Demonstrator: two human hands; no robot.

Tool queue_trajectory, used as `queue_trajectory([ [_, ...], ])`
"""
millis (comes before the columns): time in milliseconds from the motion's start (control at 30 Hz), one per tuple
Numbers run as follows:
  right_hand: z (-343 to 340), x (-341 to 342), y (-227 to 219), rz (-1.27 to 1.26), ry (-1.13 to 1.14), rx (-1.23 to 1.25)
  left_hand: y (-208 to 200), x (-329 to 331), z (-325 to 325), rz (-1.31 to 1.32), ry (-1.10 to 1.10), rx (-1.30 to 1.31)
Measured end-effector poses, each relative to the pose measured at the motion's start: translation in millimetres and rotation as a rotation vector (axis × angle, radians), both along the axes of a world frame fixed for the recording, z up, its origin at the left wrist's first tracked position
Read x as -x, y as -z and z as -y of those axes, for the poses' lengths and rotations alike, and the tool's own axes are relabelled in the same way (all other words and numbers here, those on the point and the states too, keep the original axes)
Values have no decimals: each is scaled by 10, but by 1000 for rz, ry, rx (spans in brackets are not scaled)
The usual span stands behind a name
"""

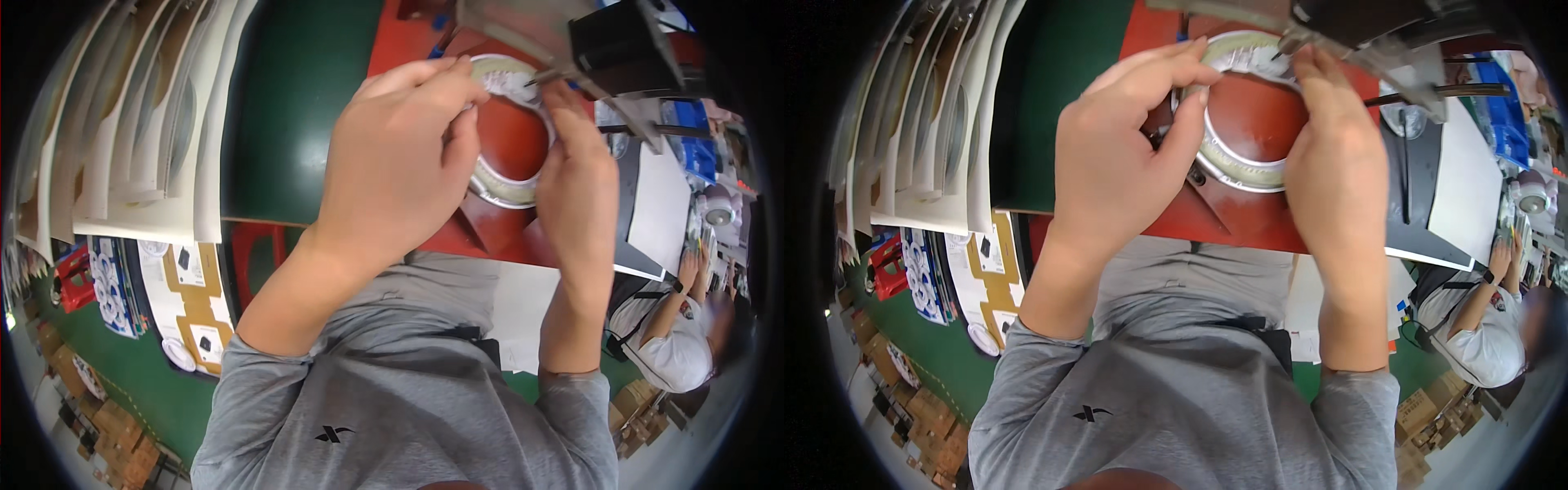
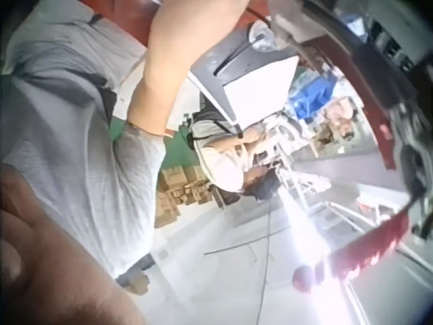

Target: Applying adhesive to ring components and assembling them at a factory workstation.

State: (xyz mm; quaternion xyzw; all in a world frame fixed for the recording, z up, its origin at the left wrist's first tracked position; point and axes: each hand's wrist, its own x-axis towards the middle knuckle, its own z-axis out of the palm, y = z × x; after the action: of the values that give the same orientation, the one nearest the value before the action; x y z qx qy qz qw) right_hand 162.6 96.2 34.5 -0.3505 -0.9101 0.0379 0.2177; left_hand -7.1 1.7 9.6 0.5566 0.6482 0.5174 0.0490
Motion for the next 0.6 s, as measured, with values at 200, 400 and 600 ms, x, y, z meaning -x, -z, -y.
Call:
queue_trajectory([
  [200,44,-20,64,-98,-20,47,59,-17,5,32,-6,-86],
  [400,441,-449,-477,-377,-200,-226,17,19,66,-38,-17,-170],
  [600,-259,-392,-1707,-583,-521,-980,-81,53,-27,-183,-138,84],
])
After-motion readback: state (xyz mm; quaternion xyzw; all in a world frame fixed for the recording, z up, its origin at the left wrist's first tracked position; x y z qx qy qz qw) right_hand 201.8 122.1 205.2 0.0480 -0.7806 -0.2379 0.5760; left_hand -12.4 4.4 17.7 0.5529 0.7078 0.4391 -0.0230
